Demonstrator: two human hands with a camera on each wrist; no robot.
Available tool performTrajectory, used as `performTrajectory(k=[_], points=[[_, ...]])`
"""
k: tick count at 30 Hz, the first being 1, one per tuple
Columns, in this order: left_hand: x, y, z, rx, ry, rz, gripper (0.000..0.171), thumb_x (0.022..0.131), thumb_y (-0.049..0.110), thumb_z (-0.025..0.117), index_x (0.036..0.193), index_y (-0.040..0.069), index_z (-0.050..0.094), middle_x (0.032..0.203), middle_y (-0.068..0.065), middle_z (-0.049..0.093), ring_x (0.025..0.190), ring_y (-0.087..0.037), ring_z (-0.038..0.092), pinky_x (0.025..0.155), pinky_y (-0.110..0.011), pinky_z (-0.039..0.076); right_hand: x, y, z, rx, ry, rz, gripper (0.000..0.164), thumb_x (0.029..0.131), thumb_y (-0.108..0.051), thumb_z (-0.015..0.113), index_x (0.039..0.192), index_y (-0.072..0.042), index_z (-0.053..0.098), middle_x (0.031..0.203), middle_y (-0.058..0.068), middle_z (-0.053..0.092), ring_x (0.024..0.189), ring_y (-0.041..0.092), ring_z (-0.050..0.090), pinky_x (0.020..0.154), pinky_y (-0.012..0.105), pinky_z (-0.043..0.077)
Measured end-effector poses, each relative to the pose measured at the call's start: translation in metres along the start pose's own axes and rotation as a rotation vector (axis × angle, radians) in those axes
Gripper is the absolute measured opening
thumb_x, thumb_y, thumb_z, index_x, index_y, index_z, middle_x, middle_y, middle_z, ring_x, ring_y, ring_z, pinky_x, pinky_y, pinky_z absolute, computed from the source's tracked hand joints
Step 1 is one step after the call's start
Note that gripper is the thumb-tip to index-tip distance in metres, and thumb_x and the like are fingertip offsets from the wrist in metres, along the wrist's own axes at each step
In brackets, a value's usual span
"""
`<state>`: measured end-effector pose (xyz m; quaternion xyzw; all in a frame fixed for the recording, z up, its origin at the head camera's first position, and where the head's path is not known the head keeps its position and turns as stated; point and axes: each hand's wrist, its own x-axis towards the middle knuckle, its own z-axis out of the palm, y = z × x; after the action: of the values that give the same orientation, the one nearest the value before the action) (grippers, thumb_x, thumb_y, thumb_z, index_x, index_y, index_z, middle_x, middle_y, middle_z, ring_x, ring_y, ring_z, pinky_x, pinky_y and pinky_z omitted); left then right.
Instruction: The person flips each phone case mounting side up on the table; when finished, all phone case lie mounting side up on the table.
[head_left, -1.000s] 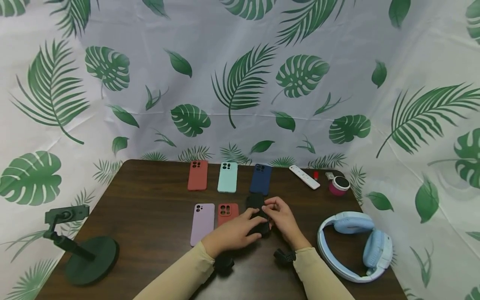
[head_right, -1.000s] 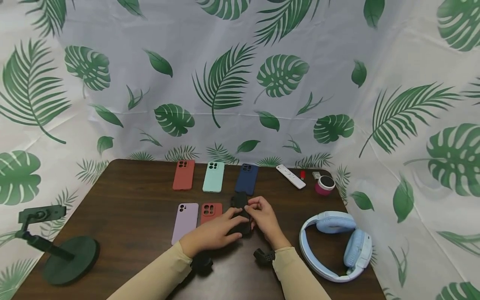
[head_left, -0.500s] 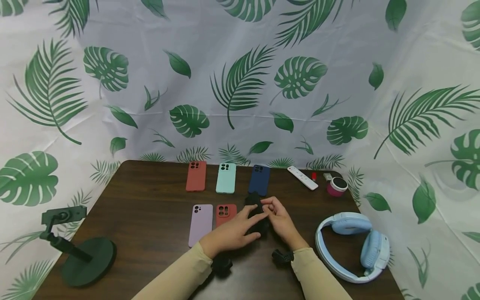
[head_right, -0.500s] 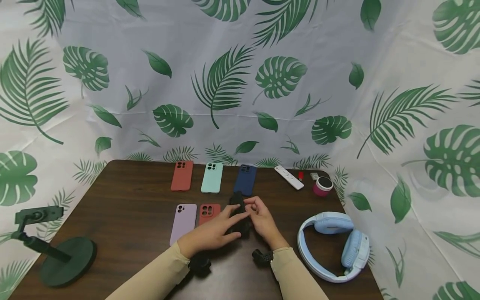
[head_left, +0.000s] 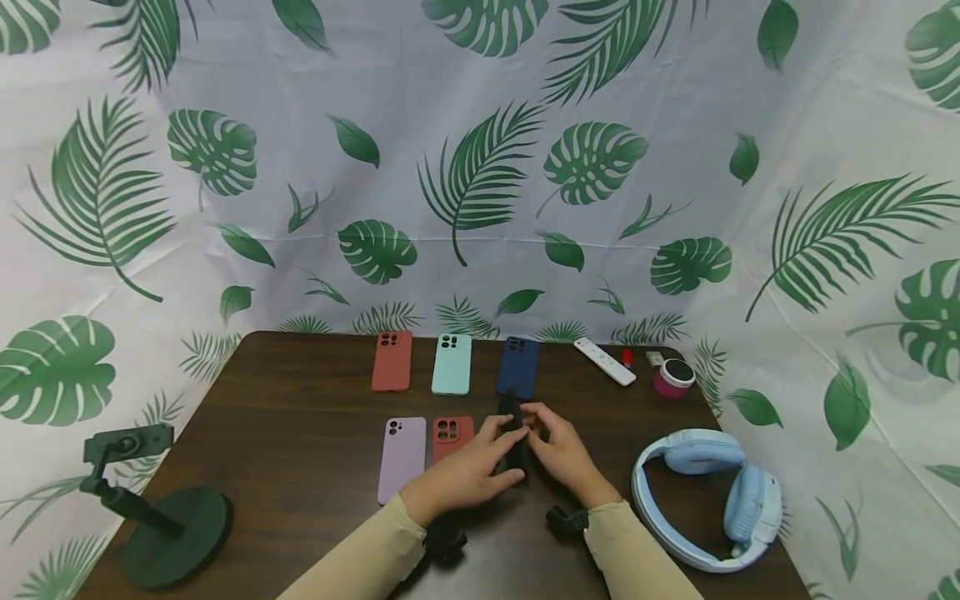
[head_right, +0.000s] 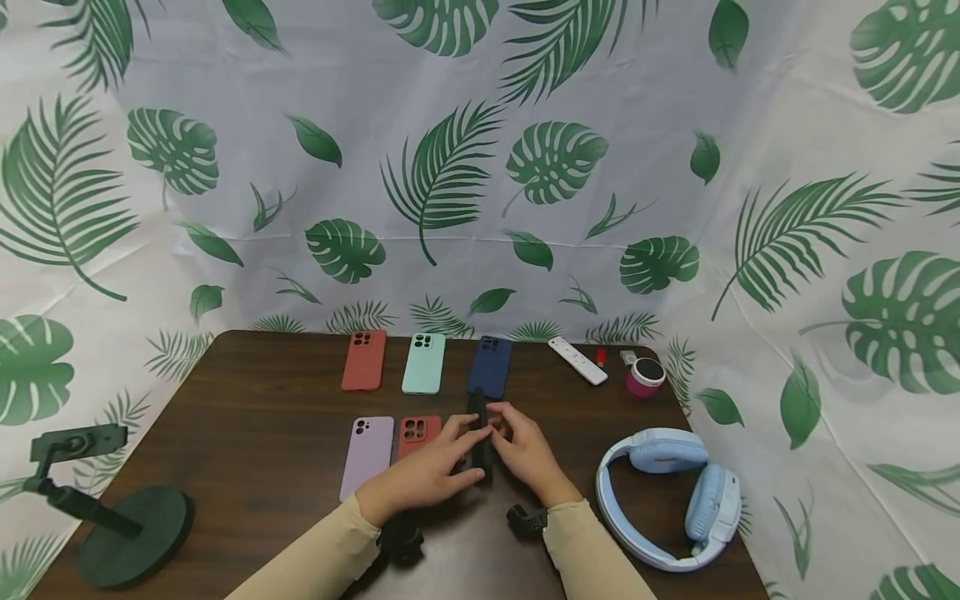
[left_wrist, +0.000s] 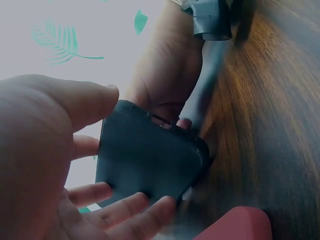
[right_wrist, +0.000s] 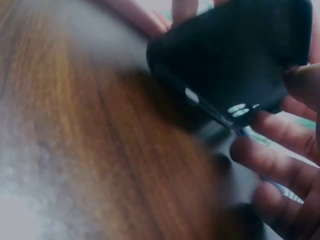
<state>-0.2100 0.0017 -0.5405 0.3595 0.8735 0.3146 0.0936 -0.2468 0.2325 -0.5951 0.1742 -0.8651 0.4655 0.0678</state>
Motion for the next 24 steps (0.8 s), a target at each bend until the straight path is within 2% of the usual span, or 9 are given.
performTrajectory(k=[5, 7, 12, 15, 20, 24], points=[[0.0006, -0.0009, 0.0, -0.034, 0.031, -0.01, 0.064, 0.103, 0.047, 0.055, 0.159, 0.028, 0.032, 0.162, -0.009, 0.026, 0.135, -0.024, 0.054, 0.103, -0.043, 0.052, -0.0003, 0.0015, 0.0019, -0.092, -0.032, -0.013, 0.042, 0.095, -0.01, 0.068, 0.134, -0.024, 0.062, 0.122, -0.007, 0.068, 0.107, 0.01, 0.066, 0.088, 0.031, 0.056], [0.0011, -0.002, 0.0, -0.043, 0.046, -0.014, 0.062, 0.102, 0.049, 0.055, 0.157, 0.027, 0.035, 0.159, -0.009, 0.03, 0.133, -0.023, 0.055, 0.102, -0.043, 0.052, -0.0002, 0.0014, 0.0025, -0.131, -0.055, -0.02, 0.041, 0.097, -0.014, 0.068, 0.135, -0.025, 0.061, 0.122, -0.007, 0.066, 0.103, 0.009, 0.064, 0.086, 0.03, 0.055], [0.0013, -0.0038, -0.0014, -0.058, 0.065, -0.023, 0.06, 0.101, 0.056, 0.053, 0.151, 0.024, 0.042, 0.147, -0.004, 0.038, 0.127, -0.019, 0.058, 0.1, -0.041, 0.054, -0.0005, 0.0001, 0.0043, -0.206, -0.096, -0.002, 0.034, 0.098, -0.024, 0.068, 0.13, -0.034, 0.063, 0.109, -0.013, 0.062, 0.083, 0.006, 0.058, 0.072, 0.026, 0.049], [0.0007, -0.0043, -0.0026, -0.057, 0.075, -0.022, 0.059, 0.101, 0.055, 0.054, 0.149, 0.022, 0.044, 0.143, -0.003, 0.041, 0.123, -0.017, 0.06, 0.099, -0.039, 0.054, -0.0004, -0.0011, 0.0052, -0.222, -0.1, 0.017, 0.031, 0.098, -0.027, 0.068, 0.128, -0.035, 0.064, 0.105, -0.016, 0.061, 0.079, 0.006, 0.057, 0.07, 0.024, 0.047], [0.0001, -0.0048, -0.003, -0.028, 0.089, -0.004, 0.055, 0.102, 0.044, 0.059, 0.146, 0.016, 0.045, 0.139, -0.004, 0.043, 0.121, -0.016, 0.061, 0.1, -0.038, 0.054, -0.0002, -0.0038, 0.0056, -0.245, -0.095, 0.043, 0.028, 0.098, -0.031, 0.069, 0.126, -0.034, 0.066, 0.108, -0.018, 0.062, 0.08, 0.005, 0.057, 0.073, 0.023, 0.049], [0.0007, -0.002, -0.0061, 0.071, 0.113, 0.045, 0.054, 0.1, 0.046, 0.06, 0.143, 0.014, 0.048, 0.137, -0.004, 0.046, 0.121, -0.016, 0.06, 0.099, -0.035, 0.054, 0.0012, -0.0066, 0.0041, -0.25, -0.063, 0.045, 0.026, 0.096, -0.027, 0.071, 0.123, -0.027, 0.07, 0.109, -0.013, 0.065, 0.083, 0.008, 0.06, 0.075, 0.025, 0.05]])
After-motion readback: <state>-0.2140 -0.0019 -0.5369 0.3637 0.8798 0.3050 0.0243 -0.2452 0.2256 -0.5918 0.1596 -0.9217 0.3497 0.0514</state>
